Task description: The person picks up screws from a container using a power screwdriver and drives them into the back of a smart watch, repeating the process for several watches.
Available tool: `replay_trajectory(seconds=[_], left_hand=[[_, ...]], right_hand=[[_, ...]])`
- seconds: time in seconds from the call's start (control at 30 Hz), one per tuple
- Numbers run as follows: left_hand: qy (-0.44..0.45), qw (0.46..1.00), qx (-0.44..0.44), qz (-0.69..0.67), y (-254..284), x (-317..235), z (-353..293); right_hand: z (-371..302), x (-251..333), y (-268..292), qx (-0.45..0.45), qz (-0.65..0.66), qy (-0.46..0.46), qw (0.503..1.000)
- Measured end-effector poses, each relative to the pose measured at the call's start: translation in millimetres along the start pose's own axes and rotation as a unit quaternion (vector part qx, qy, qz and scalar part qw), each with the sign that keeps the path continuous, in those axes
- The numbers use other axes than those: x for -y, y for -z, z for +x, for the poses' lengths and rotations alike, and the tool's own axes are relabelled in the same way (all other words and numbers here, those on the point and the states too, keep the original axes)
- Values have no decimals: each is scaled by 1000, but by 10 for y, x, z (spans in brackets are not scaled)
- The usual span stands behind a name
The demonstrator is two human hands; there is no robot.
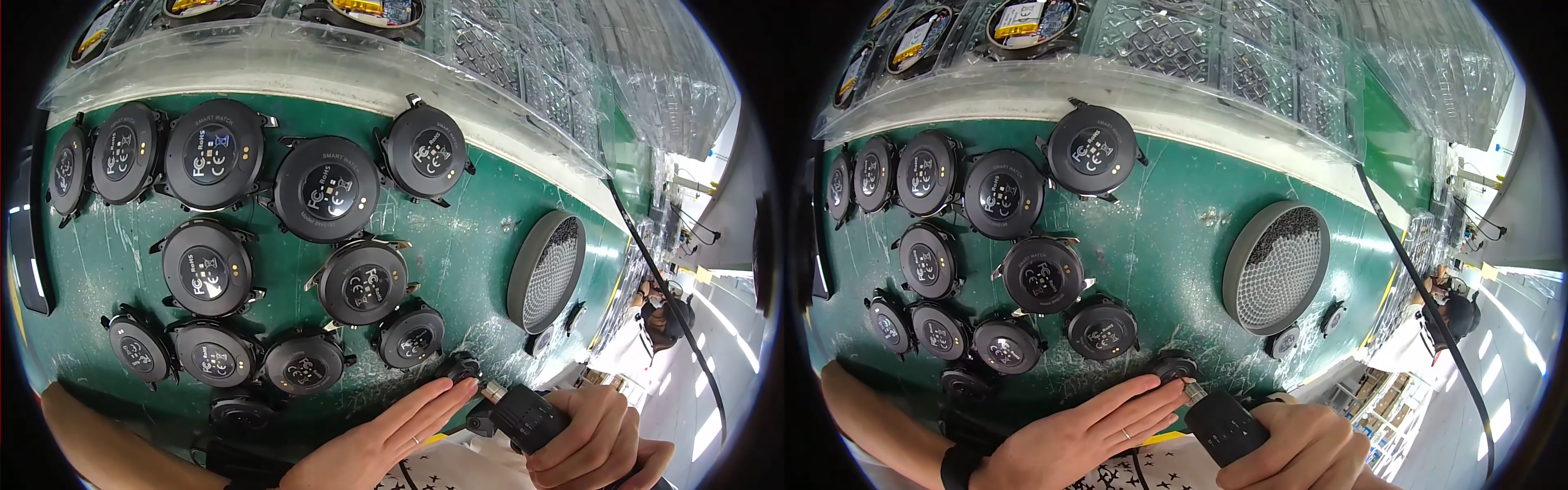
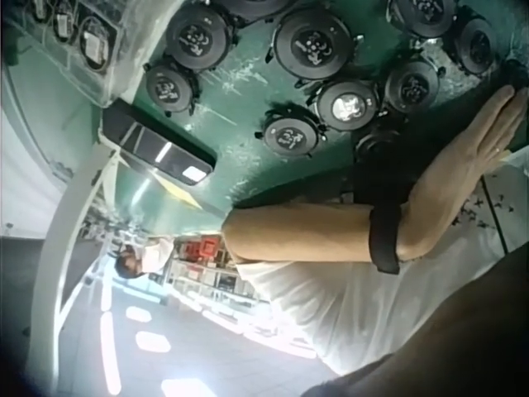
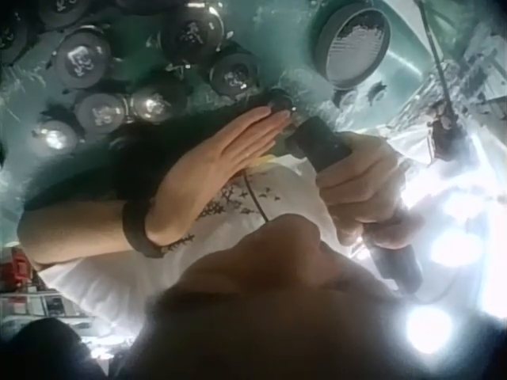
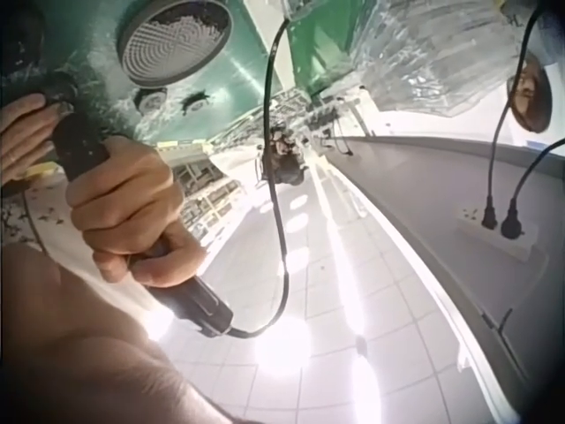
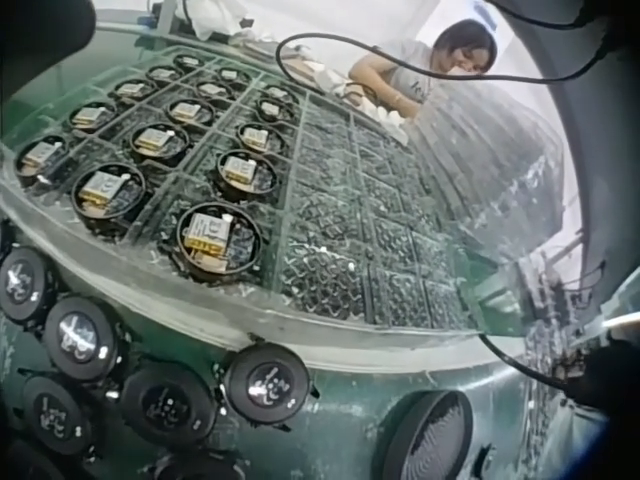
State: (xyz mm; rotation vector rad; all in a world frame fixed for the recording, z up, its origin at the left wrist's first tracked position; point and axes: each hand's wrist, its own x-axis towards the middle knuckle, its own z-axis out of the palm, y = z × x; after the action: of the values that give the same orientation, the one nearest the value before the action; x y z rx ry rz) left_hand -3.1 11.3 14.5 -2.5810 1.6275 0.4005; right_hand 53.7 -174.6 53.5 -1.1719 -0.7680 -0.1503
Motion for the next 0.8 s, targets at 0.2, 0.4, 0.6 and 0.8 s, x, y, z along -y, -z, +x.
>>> replay_trajectory(seconds=[0.2,0.4,0.6,0.8], left_hand=[[57,952,-1,300,31,32,-36],[80,896,-19,436,-38,20,-100],[-9,-26,97,995,56,79,-100],[73,-118,252,958,-161,-32,-155]], right_hand=[[-29,-40,4,-11,6,7,1000],[-20,-163,-9,-21,38,45,998],[-28,-208,22,-10,61,85,994],[6,-230,46,18,73,85,994]])
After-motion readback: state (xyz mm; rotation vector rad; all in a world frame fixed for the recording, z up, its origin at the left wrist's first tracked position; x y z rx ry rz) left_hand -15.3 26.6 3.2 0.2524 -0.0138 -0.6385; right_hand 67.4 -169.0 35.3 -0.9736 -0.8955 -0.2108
